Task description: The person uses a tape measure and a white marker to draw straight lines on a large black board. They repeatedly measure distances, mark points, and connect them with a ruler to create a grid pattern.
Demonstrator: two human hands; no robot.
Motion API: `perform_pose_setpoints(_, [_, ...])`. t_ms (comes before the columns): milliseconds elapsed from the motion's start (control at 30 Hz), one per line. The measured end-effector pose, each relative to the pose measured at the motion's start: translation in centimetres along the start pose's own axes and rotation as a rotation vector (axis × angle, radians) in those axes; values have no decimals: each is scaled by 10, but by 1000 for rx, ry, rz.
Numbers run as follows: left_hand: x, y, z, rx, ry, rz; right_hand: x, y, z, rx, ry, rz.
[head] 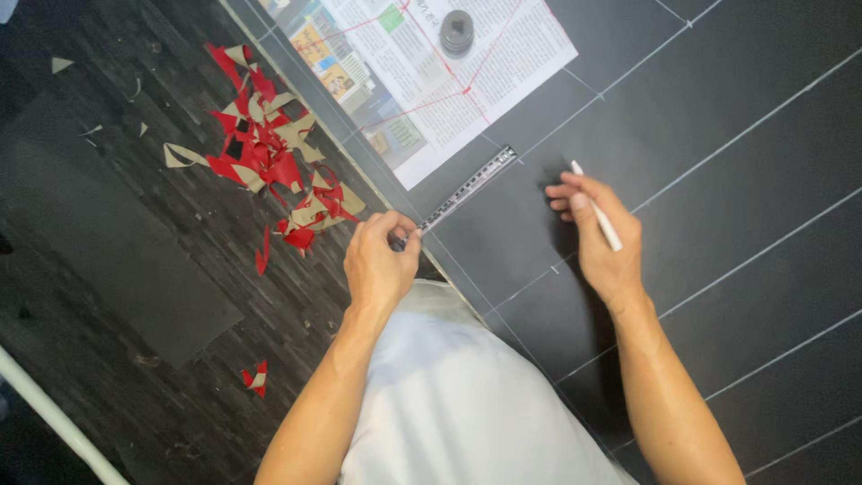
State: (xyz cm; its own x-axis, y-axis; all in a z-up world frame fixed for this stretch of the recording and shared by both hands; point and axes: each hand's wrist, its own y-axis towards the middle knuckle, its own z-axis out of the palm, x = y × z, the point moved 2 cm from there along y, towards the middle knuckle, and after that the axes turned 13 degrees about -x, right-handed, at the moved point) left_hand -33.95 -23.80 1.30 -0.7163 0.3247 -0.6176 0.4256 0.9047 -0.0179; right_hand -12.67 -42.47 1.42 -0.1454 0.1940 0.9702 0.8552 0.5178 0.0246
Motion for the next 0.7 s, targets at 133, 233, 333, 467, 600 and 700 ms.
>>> perform_pose_setpoints(133, [1,3,-1,8,-8,23,-6,10,-22,-82,14,-22])
perform_pose_setpoints(233, [1,6,-2,57,-18,-27,-10,12,-43,-172,0,-27])
perform_pose_setpoints(333, [1,8,-2,93,-2,-77,-17,8,-57,-227,6,2])
perform_pose_setpoints(467, [4,8,-2,81,-42,-51,-26,-4,-57,-242,4,66])
perform_pose_setpoints(600, [6,5,-1,44,-63,25,-26,-12,-45,-208,-45,63])
perform_pose_setpoints(700, [5,8,-1,47,-64,7,-23,-9,-38,-209,-19,66])
